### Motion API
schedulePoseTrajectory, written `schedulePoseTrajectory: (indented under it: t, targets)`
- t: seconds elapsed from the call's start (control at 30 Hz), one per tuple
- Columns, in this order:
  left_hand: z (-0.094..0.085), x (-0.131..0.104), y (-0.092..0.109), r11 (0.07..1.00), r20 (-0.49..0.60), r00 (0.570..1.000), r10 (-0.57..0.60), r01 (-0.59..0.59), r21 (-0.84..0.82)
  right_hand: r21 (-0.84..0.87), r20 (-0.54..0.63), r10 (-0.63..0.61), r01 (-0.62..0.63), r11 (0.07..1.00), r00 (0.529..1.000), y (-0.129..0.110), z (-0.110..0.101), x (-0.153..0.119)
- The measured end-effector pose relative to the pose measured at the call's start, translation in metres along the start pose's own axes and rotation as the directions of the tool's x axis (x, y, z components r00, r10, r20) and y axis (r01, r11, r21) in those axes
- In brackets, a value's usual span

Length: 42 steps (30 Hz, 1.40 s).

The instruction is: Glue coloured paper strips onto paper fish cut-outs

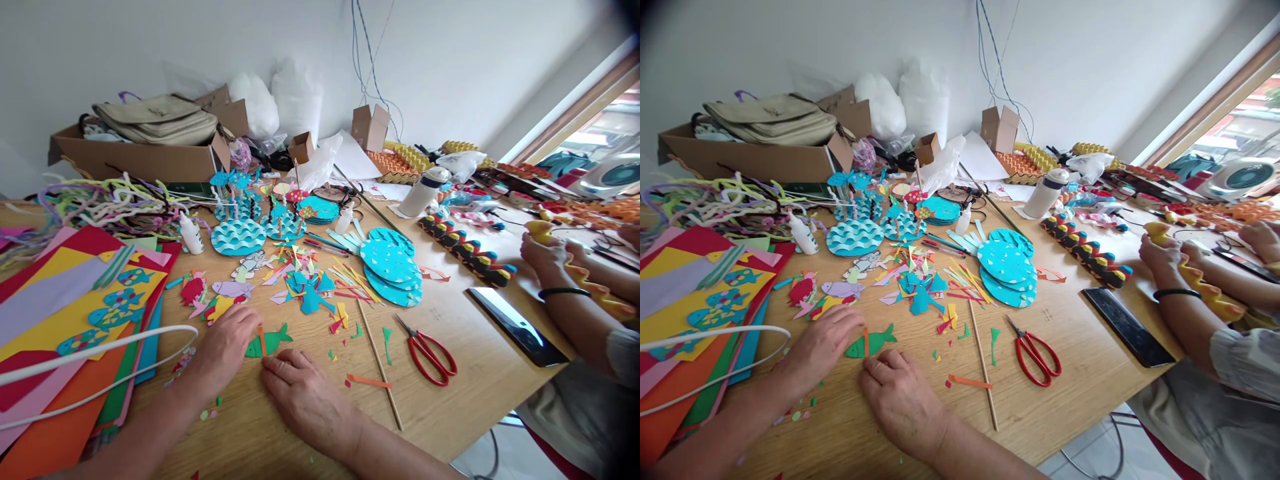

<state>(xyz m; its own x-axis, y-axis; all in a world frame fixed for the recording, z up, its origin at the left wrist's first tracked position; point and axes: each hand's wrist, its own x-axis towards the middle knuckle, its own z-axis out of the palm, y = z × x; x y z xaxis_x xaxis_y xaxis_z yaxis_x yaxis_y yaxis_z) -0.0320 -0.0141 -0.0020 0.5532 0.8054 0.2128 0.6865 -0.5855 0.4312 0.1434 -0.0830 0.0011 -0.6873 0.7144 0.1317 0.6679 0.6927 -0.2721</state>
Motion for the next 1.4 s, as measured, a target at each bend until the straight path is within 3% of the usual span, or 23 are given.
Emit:
schedulePoseTrajectory:
  t: [0.1,0.27,0.6,0.77,1.13,1.4]
  targets:
    - [0.001,-0.013,0.000,0.991,0.097,0.987,0.131,-0.132,0.005,-0.010,0.001,-0.001,0.001,1.000,1.000,0.000,-0.001,0.000]
    - [0.009,-0.034,-0.005,0.980,0.181,0.977,0.116,-0.142,0.137,-0.035,-0.021,-0.020,0.020,0.999,1.000,0.003,0.000,-0.001]
    - [0.006,-0.049,0.005,0.969,0.068,0.992,0.103,-0.116,0.218,-0.019,-0.067,-0.042,0.041,0.999,0.997,0.004,-0.005,-0.002]
    - [0.012,-0.054,0.002,0.975,0.076,0.993,0.089,-0.103,0.195,-0.006,-0.122,-0.022,0.021,1.000,0.992,-0.001,0.002,-0.003]
    - [0.022,-0.052,0.001,0.984,0.066,0.997,0.052,-0.062,0.169,0.040,-0.086,-0.009,0.013,0.999,0.996,-0.009,0.002,-0.004]
    - [0.015,-0.046,0.004,0.977,0.088,0.995,0.051,-0.068,0.201,0.072,-0.109,0.099,-0.092,0.993,0.989,-0.006,0.001,-0.007]
